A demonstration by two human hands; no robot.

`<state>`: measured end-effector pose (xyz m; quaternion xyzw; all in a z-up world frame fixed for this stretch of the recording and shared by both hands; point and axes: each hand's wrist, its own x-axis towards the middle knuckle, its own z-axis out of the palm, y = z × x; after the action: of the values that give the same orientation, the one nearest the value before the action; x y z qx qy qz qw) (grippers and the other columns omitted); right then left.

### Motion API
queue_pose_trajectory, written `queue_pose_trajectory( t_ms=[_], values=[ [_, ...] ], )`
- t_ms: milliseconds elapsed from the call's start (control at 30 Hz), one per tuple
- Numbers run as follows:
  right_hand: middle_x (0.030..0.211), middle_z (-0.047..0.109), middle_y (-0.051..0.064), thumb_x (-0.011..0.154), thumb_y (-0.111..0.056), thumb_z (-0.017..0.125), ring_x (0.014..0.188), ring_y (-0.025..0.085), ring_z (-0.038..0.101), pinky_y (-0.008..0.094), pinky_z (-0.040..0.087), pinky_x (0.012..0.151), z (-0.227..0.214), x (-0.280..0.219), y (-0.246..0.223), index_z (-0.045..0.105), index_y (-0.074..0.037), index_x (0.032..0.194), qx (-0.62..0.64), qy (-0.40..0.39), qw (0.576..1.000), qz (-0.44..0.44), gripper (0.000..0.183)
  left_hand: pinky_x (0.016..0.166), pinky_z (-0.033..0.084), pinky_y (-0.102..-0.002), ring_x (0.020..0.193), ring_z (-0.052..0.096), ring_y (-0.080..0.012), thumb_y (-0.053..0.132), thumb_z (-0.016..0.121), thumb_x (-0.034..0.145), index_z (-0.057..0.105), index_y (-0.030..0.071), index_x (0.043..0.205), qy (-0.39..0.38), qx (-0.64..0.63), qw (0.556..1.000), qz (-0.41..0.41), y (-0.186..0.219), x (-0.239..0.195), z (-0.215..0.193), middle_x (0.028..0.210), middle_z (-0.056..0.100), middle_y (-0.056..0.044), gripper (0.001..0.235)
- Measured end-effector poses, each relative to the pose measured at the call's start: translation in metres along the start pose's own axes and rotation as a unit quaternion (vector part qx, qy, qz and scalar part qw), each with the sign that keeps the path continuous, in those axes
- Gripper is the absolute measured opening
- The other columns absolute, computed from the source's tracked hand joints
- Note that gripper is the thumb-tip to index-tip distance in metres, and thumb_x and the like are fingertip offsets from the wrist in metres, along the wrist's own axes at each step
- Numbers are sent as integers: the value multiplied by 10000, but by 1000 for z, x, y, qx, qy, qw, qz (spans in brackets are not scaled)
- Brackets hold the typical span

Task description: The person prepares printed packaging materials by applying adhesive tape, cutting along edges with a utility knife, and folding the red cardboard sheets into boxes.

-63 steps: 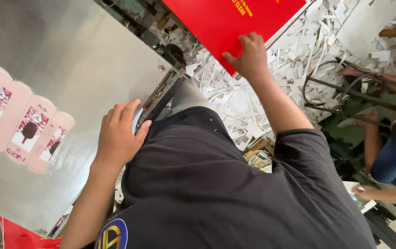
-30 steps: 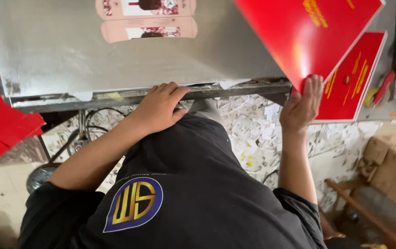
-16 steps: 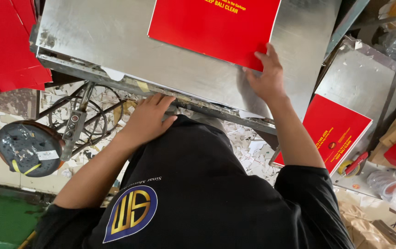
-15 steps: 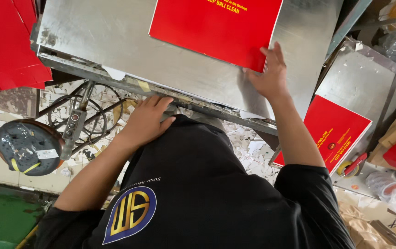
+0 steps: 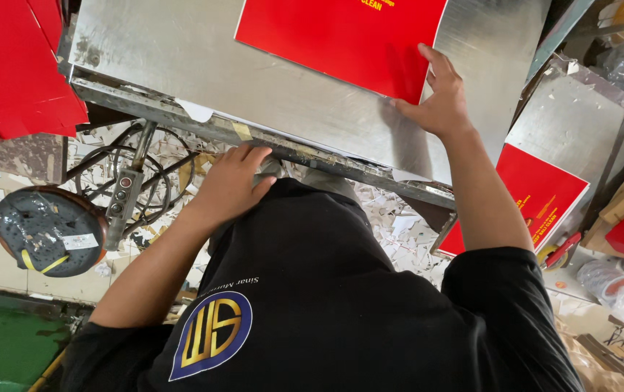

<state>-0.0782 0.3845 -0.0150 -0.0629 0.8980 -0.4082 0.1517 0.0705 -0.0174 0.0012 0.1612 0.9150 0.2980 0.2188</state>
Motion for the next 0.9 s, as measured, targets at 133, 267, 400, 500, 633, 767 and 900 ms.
queue_pose_trajectory(
  t_ms=[133, 267, 400, 500, 633, 767, 900],
  values=[
    [1480, 505, 154, 757, -153, 917, 1370, 324, 512, 496, 500, 1061, 1, 4, 1, 470, -79, 1503, -22, -10, 999, -36, 873, 886, 483, -550, 1135, 592, -404, 332, 634, 972, 532, 92, 1366, -36, 1, 999, -26, -14, -6, -10, 1235, 603, -168, 473],
    [1533, 402, 201, 706, -227, 955, 1437, 345, 411, 477, 452, 1120, 2, 11, 0, 489, -72, 1501, -59, -22, 998, -9, 935, 910, 490, -528, 1100, 599, -382, 339, 648, 970, 559, 60, 1378, 0, 17, 999, -37, -31, -16, -8, 1186, 624, -149, 502],
    [1595, 353, 207, 687, -232, 920, 1501, 361, 293, 495, 328, 1173, 1, 16, -16, 433, -86, 1530, -114, -60, 992, 15, 984, 827, 514, -514, 1041, 636, -402, 272, 664, 975, 590, 36, 1351, 65, -44, 997, -14, -51, -30, -5, 1151, 653, -195, 450],
    [1585, 346, 208, 733, -244, 919, 1480, 386, 310, 504, 421, 1109, -2, 16, -24, 442, -82, 1519, -113, -65, 991, 14, 933, 951, 501, -548, 1155, 572, -390, 214, 654, 983, 581, -27, 1339, 123, -77, 983, -109, -69, -51, -5, 1232, 604, -250, 436],
    [1567, 382, 222, 688, -239, 893, 1474, 369, 337, 493, 384, 1138, 1, 23, -12, 504, -50, 1483, -123, -60, 990, -31, 905, 968, 465, -617, 1191, 538, -415, 286, 657, 1009, 557, -3, 1333, 284, -13, 946, -153, -126, -96, 10, 1308, 521, -261, 445],
    [1602, 273, 177, 691, -308, 922, 1483, 356, 305, 486, 405, 1117, -3, 27, -27, 454, -92, 1510, -135, -97, 986, 31, 967, 926, 415, -638, 1135, 498, -508, 378, 647, 960, 510, -59, 1366, 226, 49, 895, -381, -178, -151, 20, 1283, 493, -324, 613],
    [1600, 238, 164, 682, -271, 941, 1454, 364, 333, 473, 487, 1037, -5, 32, -29, 453, -93, 1514, -127, -99, 986, 34, 980, 774, 480, -588, 1001, 630, -481, 556, 573, 1012, 521, -40, 1198, 33, -127, 842, -523, -201, -181, 36, 1176, 652, -289, 627]
  ],
)
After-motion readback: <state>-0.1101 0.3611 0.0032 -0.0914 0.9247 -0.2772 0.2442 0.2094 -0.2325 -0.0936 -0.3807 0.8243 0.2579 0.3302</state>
